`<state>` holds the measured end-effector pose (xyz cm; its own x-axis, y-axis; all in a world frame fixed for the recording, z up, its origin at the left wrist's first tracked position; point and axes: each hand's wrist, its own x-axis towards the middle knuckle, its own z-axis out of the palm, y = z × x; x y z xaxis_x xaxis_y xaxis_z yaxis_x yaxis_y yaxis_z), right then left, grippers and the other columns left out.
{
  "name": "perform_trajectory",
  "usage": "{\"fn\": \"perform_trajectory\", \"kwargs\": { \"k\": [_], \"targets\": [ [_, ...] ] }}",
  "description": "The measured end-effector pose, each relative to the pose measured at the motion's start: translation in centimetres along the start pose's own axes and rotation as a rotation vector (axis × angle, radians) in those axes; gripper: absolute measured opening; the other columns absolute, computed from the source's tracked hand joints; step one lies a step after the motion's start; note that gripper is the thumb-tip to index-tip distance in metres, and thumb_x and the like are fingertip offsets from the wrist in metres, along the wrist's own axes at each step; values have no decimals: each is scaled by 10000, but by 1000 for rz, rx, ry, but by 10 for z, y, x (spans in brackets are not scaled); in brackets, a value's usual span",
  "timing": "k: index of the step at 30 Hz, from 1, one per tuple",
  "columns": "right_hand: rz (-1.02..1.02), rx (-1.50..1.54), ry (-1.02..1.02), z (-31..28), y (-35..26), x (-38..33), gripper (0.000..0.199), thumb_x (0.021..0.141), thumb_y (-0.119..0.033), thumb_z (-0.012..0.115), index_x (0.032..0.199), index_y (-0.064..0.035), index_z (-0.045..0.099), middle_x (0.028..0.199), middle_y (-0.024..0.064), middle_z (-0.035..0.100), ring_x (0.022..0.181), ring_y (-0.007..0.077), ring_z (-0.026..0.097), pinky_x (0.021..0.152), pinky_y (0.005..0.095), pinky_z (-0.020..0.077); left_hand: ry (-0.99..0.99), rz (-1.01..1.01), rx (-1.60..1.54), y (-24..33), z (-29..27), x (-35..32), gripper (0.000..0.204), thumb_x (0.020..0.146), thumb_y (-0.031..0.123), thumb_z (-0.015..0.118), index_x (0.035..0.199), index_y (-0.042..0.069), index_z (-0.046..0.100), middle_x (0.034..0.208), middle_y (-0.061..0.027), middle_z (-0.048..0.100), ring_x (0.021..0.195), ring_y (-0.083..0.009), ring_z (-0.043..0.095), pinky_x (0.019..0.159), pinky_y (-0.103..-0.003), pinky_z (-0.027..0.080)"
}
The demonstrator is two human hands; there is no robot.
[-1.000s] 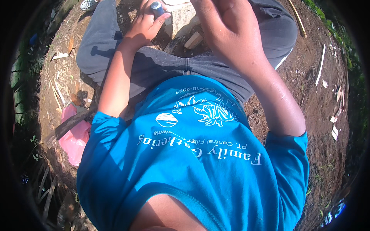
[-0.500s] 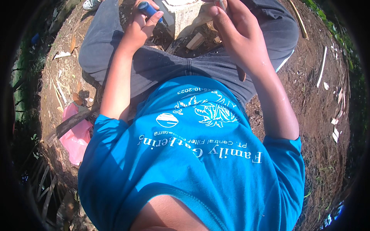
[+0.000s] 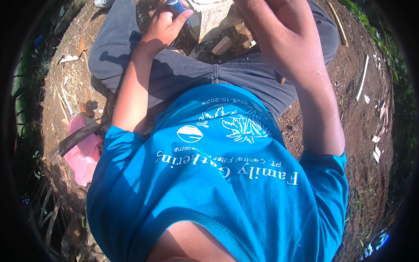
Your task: The person constructs a small wooden structure by hammering nails into wood panels, sawing a piece of wood, and fitting parts together while sitting on the ground.
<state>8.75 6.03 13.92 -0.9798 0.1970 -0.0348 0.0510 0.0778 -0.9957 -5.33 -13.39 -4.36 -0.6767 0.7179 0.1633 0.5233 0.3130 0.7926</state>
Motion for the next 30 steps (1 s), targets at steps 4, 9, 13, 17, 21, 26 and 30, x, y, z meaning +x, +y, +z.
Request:
{"fn": "perform_trajectory", "kwargs": {
  "k": [4,9,13,17,21,26,30],
  "targets": [
    [-14,-3,-50,4,-2,5,402,1066,-239,595,1359,30,540,830,-29,605,560,-12,421,489,170,300,92,15,-13,0,4,-1,367,964,187,673,1249,61,480,1203,-195,498,1158,-408,513,1006,-449,428],
    [3,33,-65,8,2,5,410,1062,-234,602,1362,36,533,848,-23,616,546,-17,413,483,166,299,55,63,-11,-1,-2,1,336,957,160,672,1218,59,487,1156,-192,502,1110,-419,531,968,-458,447],
    [-4,30,-45,13,-4,2,400,1064,-225,596,1358,38,532,850,-26,611,552,-16,413,488,165,299,98,115,4,-4,0,1,324,955,150,672,1206,59,488,1146,-187,500,1096,-416,539,948,-457,457],
    [-48,-21,-73,13,4,3,385,1065,-225,592,1352,27,541,861,-34,599,594,-10,428,519,171,306,69,75,-44,5,-3,2,323,955,147,678,1200,57,488,1146,-185,498,1093,-417,541,945,-459,460],
    [55,-51,-22,20,-4,1,366,1065,-219,593,1340,18,550,840,-45,565,620,-7,434,535,177,307,48,113,-15,2,-3,5,321,959,153,680,1197,56,488,1153,-183,498,1104,-416,540,953,-459,459],
    [50,5,-80,12,-4,1,359,1067,-210,586,1333,28,546,848,-38,565,588,-10,429,506,170,301,82,160,16,0,0,4,312,960,153,679,1185,57,486,1146,-176,495,1097,-411,540,947,-455,458],
    [48,-14,-35,17,-7,1,367,1068,-212,583,1339,32,539,846,-38,565,581,-13,428,496,167,305,49,97,-32,2,-1,5,307,958,136,678,1179,54,480,1136,-177,486,1085,-407,538,940,-459,456]
  ]
}}
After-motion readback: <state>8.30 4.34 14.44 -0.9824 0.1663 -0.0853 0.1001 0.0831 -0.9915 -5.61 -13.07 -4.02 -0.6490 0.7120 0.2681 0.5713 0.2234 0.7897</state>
